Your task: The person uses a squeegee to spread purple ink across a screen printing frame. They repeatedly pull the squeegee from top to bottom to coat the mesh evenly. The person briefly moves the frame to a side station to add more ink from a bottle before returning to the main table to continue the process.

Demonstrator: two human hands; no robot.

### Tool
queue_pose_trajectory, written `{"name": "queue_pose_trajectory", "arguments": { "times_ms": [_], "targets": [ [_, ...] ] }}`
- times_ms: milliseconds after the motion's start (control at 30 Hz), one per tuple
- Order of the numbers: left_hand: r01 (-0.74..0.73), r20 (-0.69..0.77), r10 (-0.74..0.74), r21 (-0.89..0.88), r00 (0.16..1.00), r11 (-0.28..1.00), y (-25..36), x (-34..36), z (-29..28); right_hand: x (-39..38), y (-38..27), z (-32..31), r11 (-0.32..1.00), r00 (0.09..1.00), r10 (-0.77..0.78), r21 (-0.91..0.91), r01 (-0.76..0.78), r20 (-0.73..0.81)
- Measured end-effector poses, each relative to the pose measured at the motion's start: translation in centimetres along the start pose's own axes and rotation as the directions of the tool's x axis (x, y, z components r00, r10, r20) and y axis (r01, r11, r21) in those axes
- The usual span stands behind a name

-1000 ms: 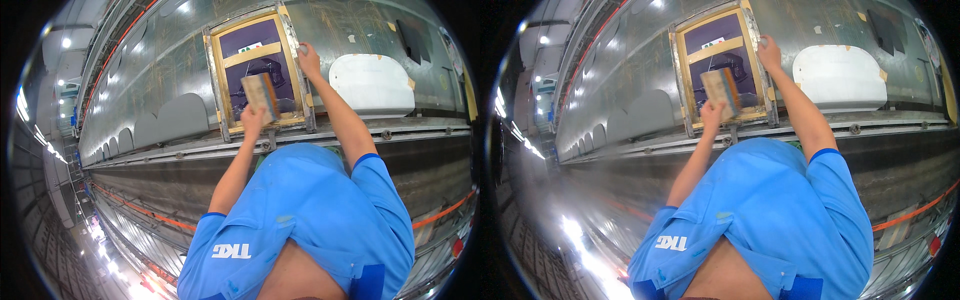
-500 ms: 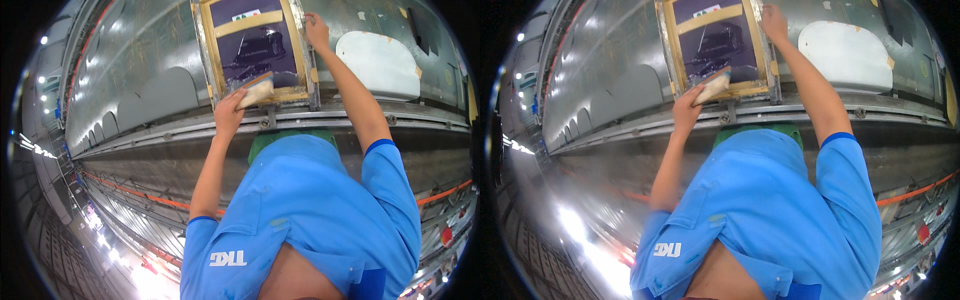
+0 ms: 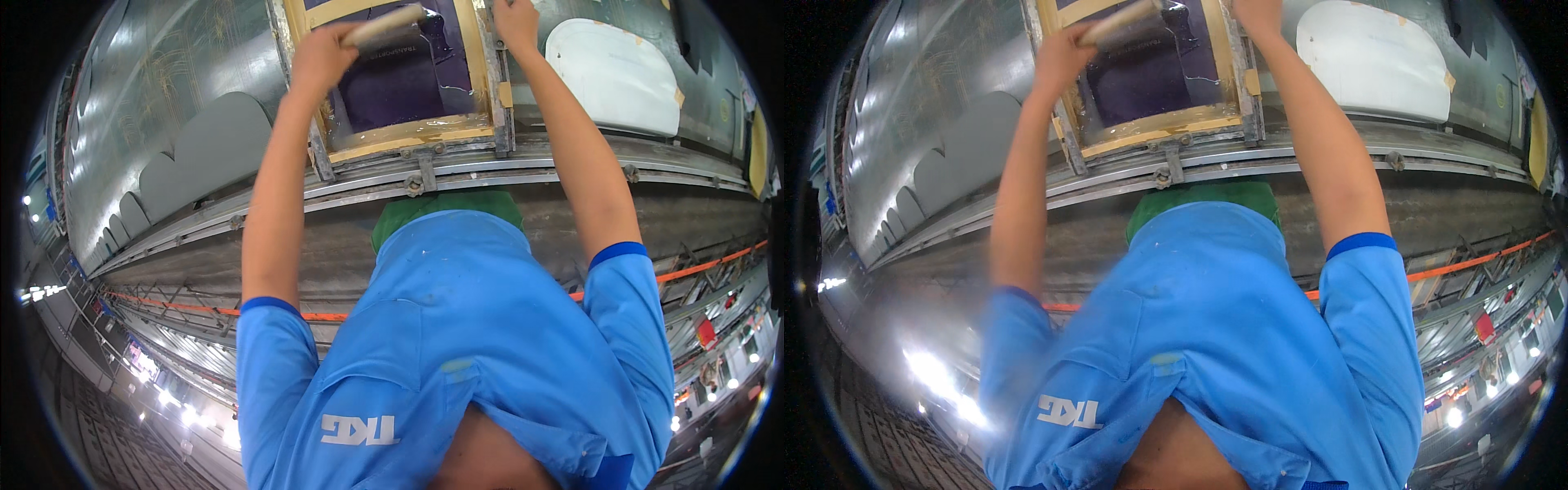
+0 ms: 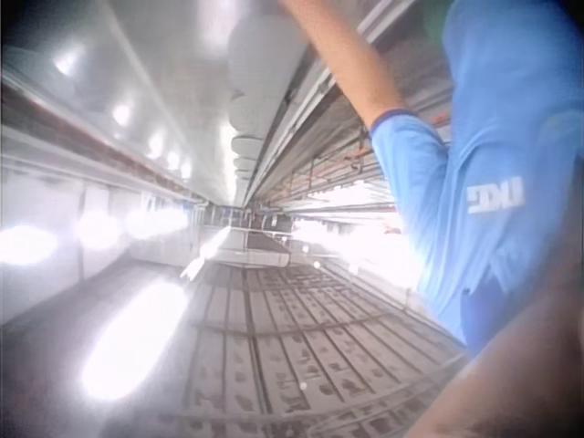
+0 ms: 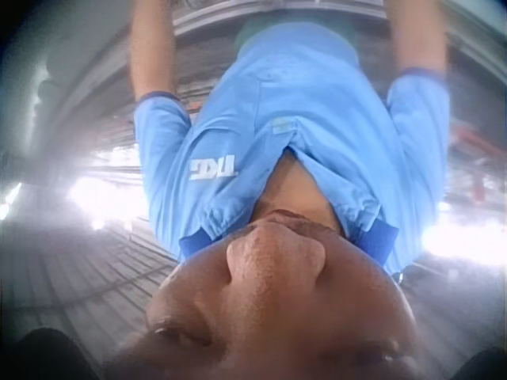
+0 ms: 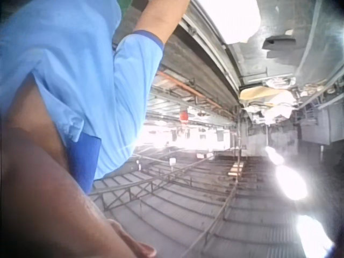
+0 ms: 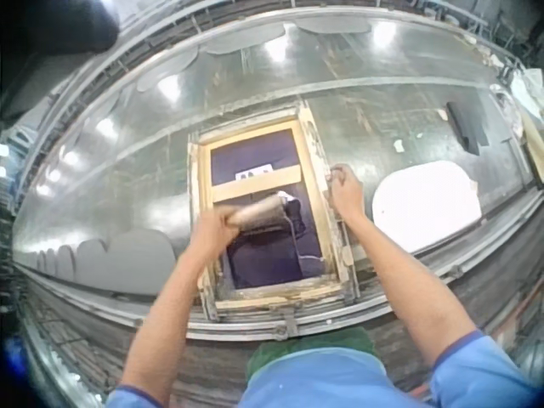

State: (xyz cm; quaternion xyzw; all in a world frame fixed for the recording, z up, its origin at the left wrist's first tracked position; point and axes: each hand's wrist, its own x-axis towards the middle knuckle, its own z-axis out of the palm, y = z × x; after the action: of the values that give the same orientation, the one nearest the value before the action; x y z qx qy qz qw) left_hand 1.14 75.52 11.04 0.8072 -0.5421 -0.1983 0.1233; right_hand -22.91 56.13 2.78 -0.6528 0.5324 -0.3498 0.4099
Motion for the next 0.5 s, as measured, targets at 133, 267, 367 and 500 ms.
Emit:
{"name": "queue_pose_trajectory", "arguments": {
  "times_ms": [133, 267, 367, 500],
  "targets": [
    [-0.047, -0.097, 0.056, 0.093, 0.994, 0.995, 0.4, 1.5, 1.4, 0.2, 0.7, 0.1, 0.999, 0.999, -0.043, 0.015, 0.043, 0.001],
    [-0.181, -0.238, 0.200, 0.102, 0.950, 0.978, 0.9, -6.6, 6.5, 0.3, 1.0, 0.2, 0.995, 0.994, -0.103, 0.000, 0.103, -0.024],
    [-0.188, -0.121, 0.206, 0.146, 0.971, 0.971, 2.2, -13.6, 7.4, -0.2, 0.4, 0.0, 0.995, 0.995, -0.101, -0.017, 0.100, -0.028],
    [-0.159, -0.132, 0.173, 0.112, 0.976, 0.981, 3.1, -18.5, 7.1, -0.6, -0.5, -0.4, 0.998, 1.000, -0.026, -0.058, 0.027, 0.008]
  ]
}}
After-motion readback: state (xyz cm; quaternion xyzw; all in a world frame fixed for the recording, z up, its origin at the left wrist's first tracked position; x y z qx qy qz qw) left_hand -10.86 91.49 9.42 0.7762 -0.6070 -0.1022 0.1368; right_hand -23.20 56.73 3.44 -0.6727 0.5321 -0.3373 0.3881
